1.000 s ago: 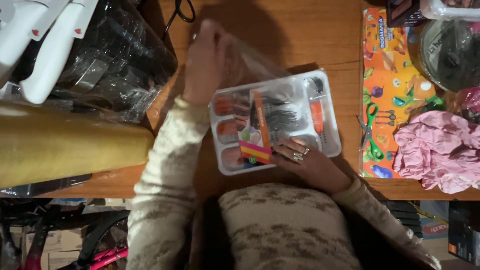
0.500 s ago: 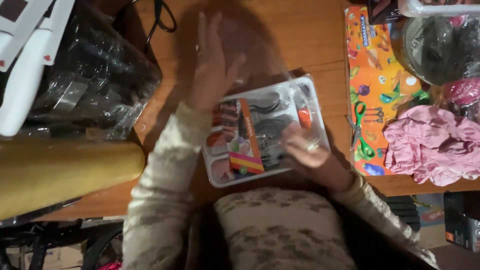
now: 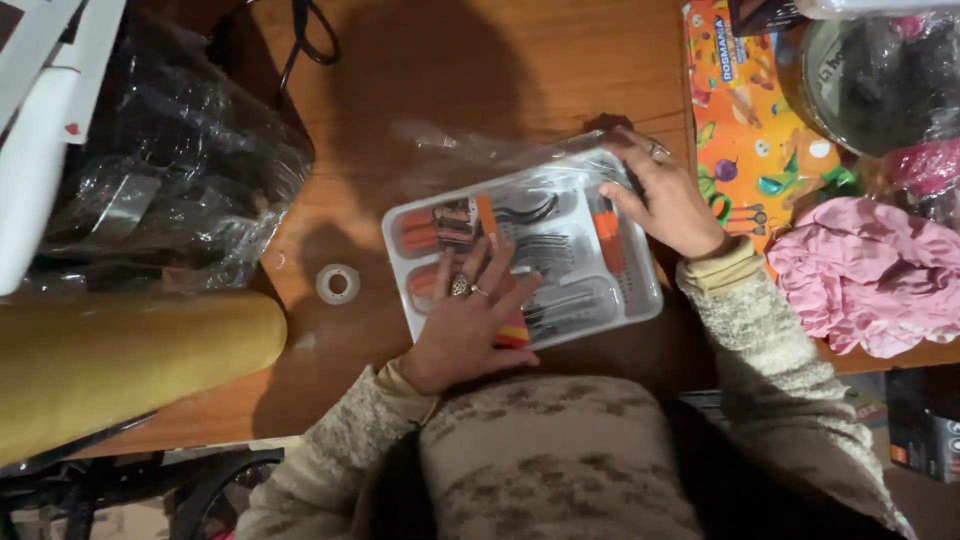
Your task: Unpacking a plastic tray of cutlery and organizing the utensils.
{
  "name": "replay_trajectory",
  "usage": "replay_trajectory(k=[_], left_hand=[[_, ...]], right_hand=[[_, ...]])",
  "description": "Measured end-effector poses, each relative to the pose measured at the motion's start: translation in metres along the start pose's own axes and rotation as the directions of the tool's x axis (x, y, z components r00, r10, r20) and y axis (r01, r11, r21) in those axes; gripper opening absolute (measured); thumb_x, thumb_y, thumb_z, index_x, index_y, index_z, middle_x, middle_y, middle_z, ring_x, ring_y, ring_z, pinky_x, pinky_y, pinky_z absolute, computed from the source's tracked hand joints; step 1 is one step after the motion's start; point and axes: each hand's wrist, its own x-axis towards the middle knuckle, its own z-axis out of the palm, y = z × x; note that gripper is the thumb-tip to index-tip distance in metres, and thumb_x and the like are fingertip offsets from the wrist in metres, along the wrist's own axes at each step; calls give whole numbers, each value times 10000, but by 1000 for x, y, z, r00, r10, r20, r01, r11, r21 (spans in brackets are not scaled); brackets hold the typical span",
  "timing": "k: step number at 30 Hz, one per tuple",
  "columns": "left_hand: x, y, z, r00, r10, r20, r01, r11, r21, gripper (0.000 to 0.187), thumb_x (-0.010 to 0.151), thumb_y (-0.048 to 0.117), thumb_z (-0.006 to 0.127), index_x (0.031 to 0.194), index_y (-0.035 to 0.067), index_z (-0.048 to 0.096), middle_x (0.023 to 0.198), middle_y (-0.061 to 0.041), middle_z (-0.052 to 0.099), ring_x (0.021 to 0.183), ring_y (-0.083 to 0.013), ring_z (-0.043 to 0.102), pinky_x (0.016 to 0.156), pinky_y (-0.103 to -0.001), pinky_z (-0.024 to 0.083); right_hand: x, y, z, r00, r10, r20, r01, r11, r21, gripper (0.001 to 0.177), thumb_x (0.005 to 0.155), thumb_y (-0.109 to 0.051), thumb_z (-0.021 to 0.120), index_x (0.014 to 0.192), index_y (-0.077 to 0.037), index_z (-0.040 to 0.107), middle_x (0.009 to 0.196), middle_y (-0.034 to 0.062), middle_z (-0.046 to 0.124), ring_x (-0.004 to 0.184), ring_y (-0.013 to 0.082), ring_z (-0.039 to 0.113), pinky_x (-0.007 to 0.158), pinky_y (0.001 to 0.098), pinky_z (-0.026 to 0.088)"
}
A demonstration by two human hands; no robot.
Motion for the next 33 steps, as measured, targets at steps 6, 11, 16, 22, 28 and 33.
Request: replay_trajectory(k=[6,11,16,22,28,33], left_hand=[[-3,-5,1,998,35,45,-35,999,6,918,755,677,769,1526,263,494,1614,-205,341,1505,-467,259,1150,-767,157],[-6,-7,4,997,57,49,-57,998,1,894,743,622,794,1515,275,504,1628,-187,336,1515,-476,252,1147,-764,155],[-7,-9,4,994,61,90,-61,998,-9,858,733,599,800,1485,285,531,1643,-179,318,1516,-466,242,1152,-750,163],[-4,-6,-1,990,67,124,-70,997,23,881,724,591,797,1502,281,523,1634,-183,325,1520,-465,235,1150,-747,157],[-1,-9,-7,986,89,139,-94,995,31,897,711,634,775,1500,290,520,1624,-185,357,1513,-472,260,1160,-742,148],[0,-14,-9,987,106,121,-107,994,7,870,772,701,715,1501,265,523,1615,-187,373,1504,-467,290,1195,-705,159]], right_hand=[[6,0,8,995,-79,-58,81,996,36,184,1038,-147,667,1175,-24,666,1398,227,640,1235,406,645,981,436,546],[14,26,20,998,-3,-58,-1,998,-64,117,1047,-132,721,1052,-20,687,1055,185,723,1001,392,701,836,442,559],[38,49,29,983,69,-168,-33,977,212,146,1061,-134,734,1093,-7,668,916,97,728,795,193,673,715,311,530],[73,66,30,989,137,-50,-124,972,200,189,1030,-193,792,962,-32,719,802,61,717,738,118,651,687,299,507],[93,96,44,953,96,-287,-18,965,262,200,1015,-42,697,1209,-25,652,1002,108,710,890,220,690,797,324,556],[74,66,13,828,-82,-554,86,996,-19,401,901,176,558,1267,16,592,1194,172,603,1055,312,625,941,380,536]])
